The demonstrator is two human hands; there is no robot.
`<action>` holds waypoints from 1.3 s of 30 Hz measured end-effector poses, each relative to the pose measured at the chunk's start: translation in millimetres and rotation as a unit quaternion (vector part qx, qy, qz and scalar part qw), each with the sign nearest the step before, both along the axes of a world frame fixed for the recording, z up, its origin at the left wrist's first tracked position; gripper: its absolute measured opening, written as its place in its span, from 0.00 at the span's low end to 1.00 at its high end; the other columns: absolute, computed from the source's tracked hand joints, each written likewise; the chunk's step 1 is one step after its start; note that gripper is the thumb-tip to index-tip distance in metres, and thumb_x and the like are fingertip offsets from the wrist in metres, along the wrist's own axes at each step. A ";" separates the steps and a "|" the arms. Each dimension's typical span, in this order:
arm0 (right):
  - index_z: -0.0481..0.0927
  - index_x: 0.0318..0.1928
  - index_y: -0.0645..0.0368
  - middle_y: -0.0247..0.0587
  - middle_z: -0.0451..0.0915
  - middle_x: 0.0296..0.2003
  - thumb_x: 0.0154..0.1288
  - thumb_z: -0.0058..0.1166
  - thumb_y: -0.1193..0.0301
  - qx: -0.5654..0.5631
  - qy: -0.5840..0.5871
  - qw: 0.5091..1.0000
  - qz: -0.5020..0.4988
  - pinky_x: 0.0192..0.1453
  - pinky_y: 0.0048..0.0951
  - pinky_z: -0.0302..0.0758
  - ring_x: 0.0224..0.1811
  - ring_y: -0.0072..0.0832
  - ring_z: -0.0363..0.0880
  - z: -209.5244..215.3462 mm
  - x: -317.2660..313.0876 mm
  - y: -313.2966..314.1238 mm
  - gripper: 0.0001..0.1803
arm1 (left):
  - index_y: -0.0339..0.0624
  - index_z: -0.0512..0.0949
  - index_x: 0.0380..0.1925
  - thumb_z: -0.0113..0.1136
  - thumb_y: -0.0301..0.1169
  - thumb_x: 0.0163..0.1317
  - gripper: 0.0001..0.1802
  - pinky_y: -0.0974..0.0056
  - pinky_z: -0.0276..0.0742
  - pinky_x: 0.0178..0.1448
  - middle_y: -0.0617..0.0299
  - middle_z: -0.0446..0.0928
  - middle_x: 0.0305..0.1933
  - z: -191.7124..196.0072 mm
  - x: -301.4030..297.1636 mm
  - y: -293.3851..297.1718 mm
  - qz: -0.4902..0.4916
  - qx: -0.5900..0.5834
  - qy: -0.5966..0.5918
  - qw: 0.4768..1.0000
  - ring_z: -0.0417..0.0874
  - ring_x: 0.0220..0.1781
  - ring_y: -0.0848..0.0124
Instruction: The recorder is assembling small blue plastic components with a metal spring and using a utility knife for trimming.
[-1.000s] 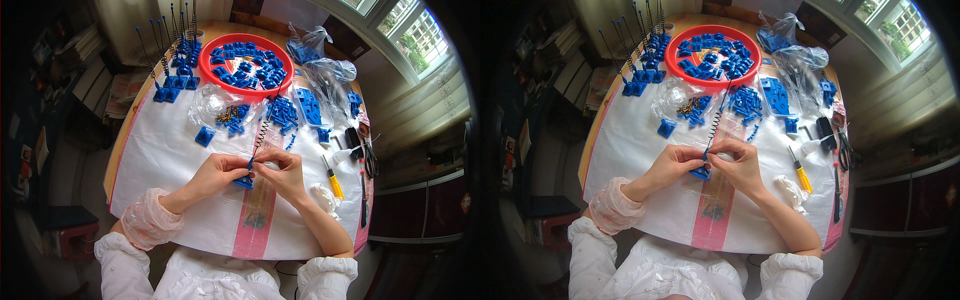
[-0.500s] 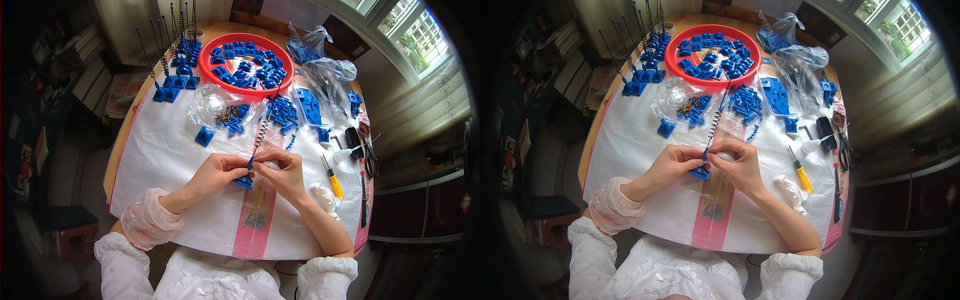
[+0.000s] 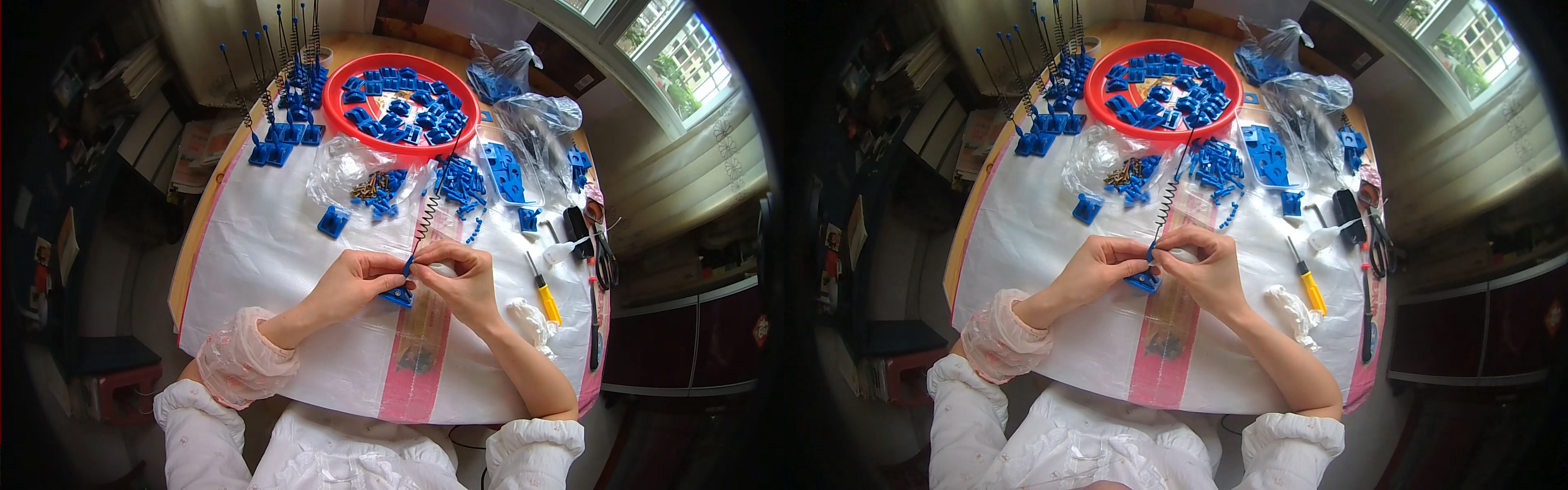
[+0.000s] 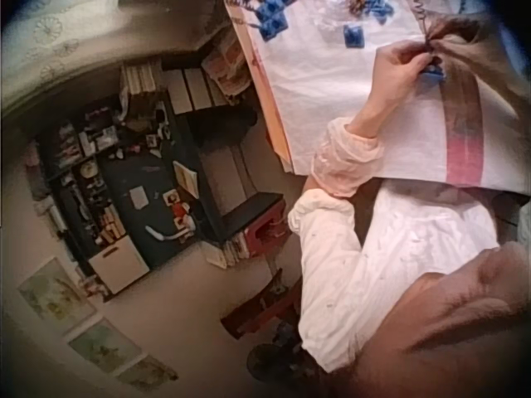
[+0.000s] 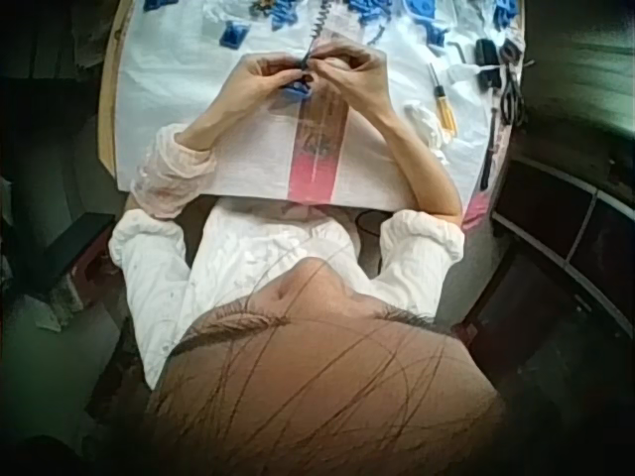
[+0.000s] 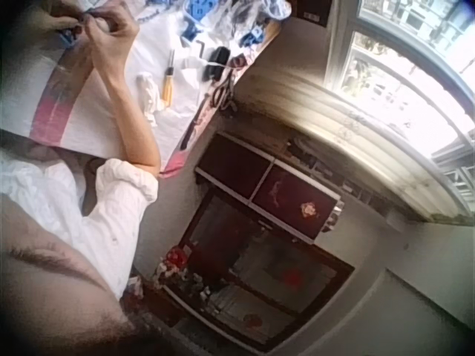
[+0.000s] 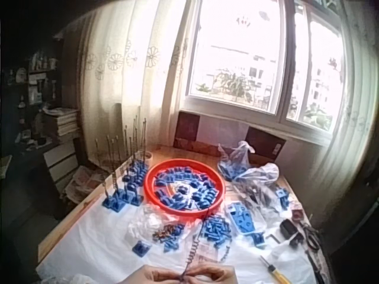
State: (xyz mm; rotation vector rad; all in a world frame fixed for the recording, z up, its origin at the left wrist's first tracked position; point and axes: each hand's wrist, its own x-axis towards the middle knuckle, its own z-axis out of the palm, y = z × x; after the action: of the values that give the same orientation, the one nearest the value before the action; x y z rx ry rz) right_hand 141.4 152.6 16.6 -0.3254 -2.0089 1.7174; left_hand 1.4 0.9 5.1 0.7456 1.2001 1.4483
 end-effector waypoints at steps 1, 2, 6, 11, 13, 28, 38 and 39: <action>0.86 0.34 0.68 0.39 0.86 0.35 0.57 0.63 0.84 0.003 0.001 1.000 0.000 0.46 0.22 0.78 0.40 0.21 0.83 -0.3 0.1 0.2 0.04 | 0.30 0.80 0.53 0.60 0.23 0.68 0.15 0.69 0.81 0.55 0.54 0.85 0.46 -0.7 -0.2 0.3 -0.001 0.000 0.000 1.000 0.86 0.48 0.71; 0.86 0.34 0.68 0.39 0.86 0.35 0.57 0.63 0.84 0.003 0.001 1.000 -0.003 0.46 0.22 0.78 0.40 0.21 0.83 -0.5 0.3 0.3 0.04 | 0.30 0.80 0.53 0.60 0.23 0.68 0.15 0.69 0.81 0.55 0.54 0.85 0.46 -1.3 -0.3 0.7 -0.001 0.000 -0.002 1.000 0.86 0.48 0.71; 0.86 0.34 0.68 0.40 0.86 0.35 0.57 0.64 0.83 -0.005 0.007 1.000 -0.007 0.46 0.21 0.78 0.40 0.21 0.83 -1.2 -0.4 -0.3 0.03 | 0.30 0.80 0.53 0.60 0.23 0.68 0.15 0.69 0.81 0.55 0.54 0.85 0.46 -2.1 -1.0 -0.4 -0.001 -0.004 -0.005 1.000 0.86 0.48 0.71; 0.86 0.34 0.68 0.41 0.86 0.35 0.57 0.63 0.84 -0.008 -0.004 1.000 -0.002 0.47 0.23 0.77 0.40 0.23 0.83 -0.2 0.4 0.2 0.04 | 0.30 0.80 0.53 0.60 0.22 0.68 0.15 0.69 0.81 0.55 0.54 0.85 0.46 0.3 0.4 0.6 0.000 0.001 0.001 1.000 0.86 0.48 0.71; 0.86 0.34 0.67 0.42 0.86 0.36 0.56 0.63 0.85 -0.013 -0.016 1.000 -0.001 0.49 0.25 0.77 0.42 0.26 0.83 0.6 0.8 0.1 0.05 | 0.30 0.80 0.53 0.60 0.22 0.68 0.15 0.69 0.81 0.55 0.54 0.85 0.46 0.3 0.6 0.4 0.001 0.003 0.003 1.000 0.86 0.48 0.71; 0.86 0.35 0.67 0.43 0.86 0.37 0.56 0.64 0.86 -0.014 -0.009 1.000 0.002 0.50 0.24 0.77 0.42 0.25 0.83 -0.3 1.1 0.6 0.05 | 0.30 0.80 0.53 0.59 0.23 0.68 0.15 0.69 0.81 0.56 0.55 0.85 0.46 0.0 -0.4 0.3 -0.005 0.000 -0.004 1.000 0.86 0.49 0.71; 0.86 0.35 0.67 0.43 0.86 0.37 0.56 0.64 0.86 -0.005 -0.010 1.000 -0.001 0.50 0.24 0.77 0.43 0.25 0.83 1.6 1.5 -0.3 0.06 | 0.30 0.80 0.53 0.59 0.22 0.68 0.15 0.69 0.81 0.56 0.55 0.85 0.46 -0.7 -0.8 0.3 -0.006 0.000 -0.003 1.000 0.86 0.49 0.71; 0.86 0.35 0.67 0.43 0.86 0.37 0.56 0.64 0.86 -0.008 -0.008 1.000 -0.003 0.50 0.24 0.77 0.43 0.25 0.83 0.3 1.5 0.1 0.06 | 0.30 0.80 0.53 0.59 0.22 0.68 0.15 0.69 0.81 0.56 0.55 0.85 0.46 -1.8 -1.4 0.3 -0.008 0.000 -0.002 1.000 0.86 0.49 0.71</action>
State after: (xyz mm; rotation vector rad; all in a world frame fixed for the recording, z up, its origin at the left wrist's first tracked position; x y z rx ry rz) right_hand 142.9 152.7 16.9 -0.3526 -2.0045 1.7330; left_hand 0.1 1.3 3.3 0.7499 1.1878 1.4354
